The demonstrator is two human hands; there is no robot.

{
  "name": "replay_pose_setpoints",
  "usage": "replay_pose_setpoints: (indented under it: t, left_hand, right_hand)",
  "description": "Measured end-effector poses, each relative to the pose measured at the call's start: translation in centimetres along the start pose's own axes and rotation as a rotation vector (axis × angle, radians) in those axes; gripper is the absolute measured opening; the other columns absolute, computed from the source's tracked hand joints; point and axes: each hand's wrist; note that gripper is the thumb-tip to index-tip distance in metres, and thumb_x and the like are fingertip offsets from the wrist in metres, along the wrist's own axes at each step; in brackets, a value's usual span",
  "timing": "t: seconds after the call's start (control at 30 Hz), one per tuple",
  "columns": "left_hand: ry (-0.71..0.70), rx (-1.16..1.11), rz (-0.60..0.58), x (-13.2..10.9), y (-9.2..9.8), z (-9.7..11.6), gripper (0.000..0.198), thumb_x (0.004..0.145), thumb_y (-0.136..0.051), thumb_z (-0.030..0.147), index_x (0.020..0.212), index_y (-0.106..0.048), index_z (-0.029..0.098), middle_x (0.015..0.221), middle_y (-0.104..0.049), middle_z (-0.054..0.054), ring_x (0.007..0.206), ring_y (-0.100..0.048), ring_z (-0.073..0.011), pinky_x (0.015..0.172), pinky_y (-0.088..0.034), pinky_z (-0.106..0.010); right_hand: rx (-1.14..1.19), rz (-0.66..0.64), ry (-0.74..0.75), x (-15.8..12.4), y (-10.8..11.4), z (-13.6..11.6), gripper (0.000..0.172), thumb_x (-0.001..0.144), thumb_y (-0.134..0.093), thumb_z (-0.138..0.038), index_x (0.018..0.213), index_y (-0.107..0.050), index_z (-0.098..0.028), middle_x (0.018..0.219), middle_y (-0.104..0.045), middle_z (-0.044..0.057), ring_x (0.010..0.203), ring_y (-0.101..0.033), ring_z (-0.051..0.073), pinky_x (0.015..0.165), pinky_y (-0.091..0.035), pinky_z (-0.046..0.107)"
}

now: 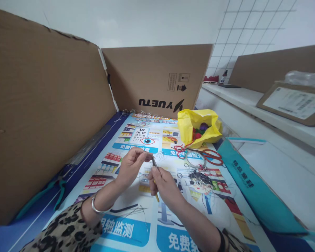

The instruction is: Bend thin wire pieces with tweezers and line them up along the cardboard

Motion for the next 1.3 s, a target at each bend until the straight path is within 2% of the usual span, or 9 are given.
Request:
replay_pose_setpoints:
  t: [0.13, 0.27, 0.37, 0.53, 0.63, 0.93, 1.3]
  left_hand:
    - [0.006, -0.052, -0.049, 0.1, 0.1, -0.6, 0.014, 0.079, -0.056, 0.030, 0.084, -0.055, 0.017, 0.081, -0.066, -0.003, 0.076, -0.063, -0.0140, 0.073, -0.050, -0.028]
    - [-0.066, 0.124, -0.103, 0.4, 0.6, -0.7, 0.013, 0.080, -0.054, 0.027, 0.083, -0.062, 0.017, 0.081, -0.066, -0.003, 0.078, -0.062, -0.0139, 0.073, -0.050, -0.026]
    - [-0.181, 0.307, -0.107, 0.7, 1.0, -0.6, 0.012, 0.080, -0.054, 0.025, 0.081, -0.065, 0.018, 0.082, -0.068, -0.003, 0.077, -0.062, -0.0141, 0.074, -0.049, -0.026]
    - [-0.455, 0.579, -0.133, 0.8, 1.3, -0.9, 0.016, 0.082, -0.051, 0.022, 0.089, -0.066, 0.021, 0.086, -0.070, -0.003, 0.080, -0.063, -0.0158, 0.076, -0.049, -0.030]
    - [-0.533, 0.662, -0.127, 0.7, 1.3, -1.2, 0.018, 0.082, -0.049, 0.018, 0.090, -0.065, 0.022, 0.086, -0.070, -0.003, 0.080, -0.064, -0.0161, 0.074, -0.048, -0.030]
    - [-0.553, 0.703, -0.056, 0.1, 0.9, -1.3, 0.018, 0.078, -0.049, 0.012, 0.086, -0.063, 0.019, 0.082, -0.068, -0.004, 0.076, -0.063, -0.0157, 0.070, -0.048, -0.028]
    - [-0.619, 0.799, -0.044, 0.0, 1.0, -1.9, 0.017, 0.078, -0.046, 0.012, 0.085, -0.061, 0.019, 0.078, -0.068, -0.004, 0.073, -0.062, -0.0146, 0.069, -0.048, -0.027]
  right_hand:
    - [-0.061, 0.012, 0.026, 0.2, 0.2, 0.2, 0.039, 0.087, -0.031, -0.052, 0.076, -0.047, -0.019, 0.046, -0.047, -0.006, 0.042, -0.044, 0.009, 0.048, -0.037, 0.023]
    - [-0.146, 0.042, 0.018, 0.3, 0.4, 0.2, 0.039, 0.086, -0.031, -0.052, 0.075, -0.047, -0.019, 0.045, -0.044, -0.006, 0.042, -0.042, 0.009, 0.047, -0.036, 0.023]
    - [-0.255, 0.098, 0.026, 0.4, 0.6, 0.2, 0.038, 0.087, -0.030, -0.051, 0.075, -0.048, -0.019, 0.045, -0.043, -0.006, 0.044, -0.042, 0.010, 0.049, -0.036, 0.024]
    - [-0.494, 0.168, 0.061, 0.5, 1.0, -0.1, 0.037, 0.087, -0.029, -0.050, 0.073, -0.047, -0.021, 0.051, -0.048, -0.003, 0.054, -0.048, 0.013, 0.056, -0.036, 0.026]
    - [-0.555, 0.175, 0.080, 0.4, 1.0, -0.3, 0.038, 0.087, -0.027, -0.051, 0.071, -0.045, -0.022, 0.053, -0.049, -0.002, 0.058, -0.050, 0.015, 0.058, -0.036, 0.028]
    - [-0.530, 0.156, 0.099, 0.4, 0.7, 0.1, 0.039, 0.087, -0.026, -0.051, 0.064, -0.038, -0.023, 0.058, -0.050, -0.001, 0.060, -0.048, 0.015, 0.062, -0.036, 0.028]
    - [-0.517, 0.147, 0.091, 0.4, 0.6, 0.4, 0.038, 0.087, -0.026, -0.052, 0.069, -0.042, -0.023, 0.055, -0.051, -0.001, 0.059, -0.050, 0.016, 0.058, -0.035, 0.027]
Point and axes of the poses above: each hand's wrist, its own x-axis towards the middle knuckle, its own y-axis out of the back of the hand, z = x × y
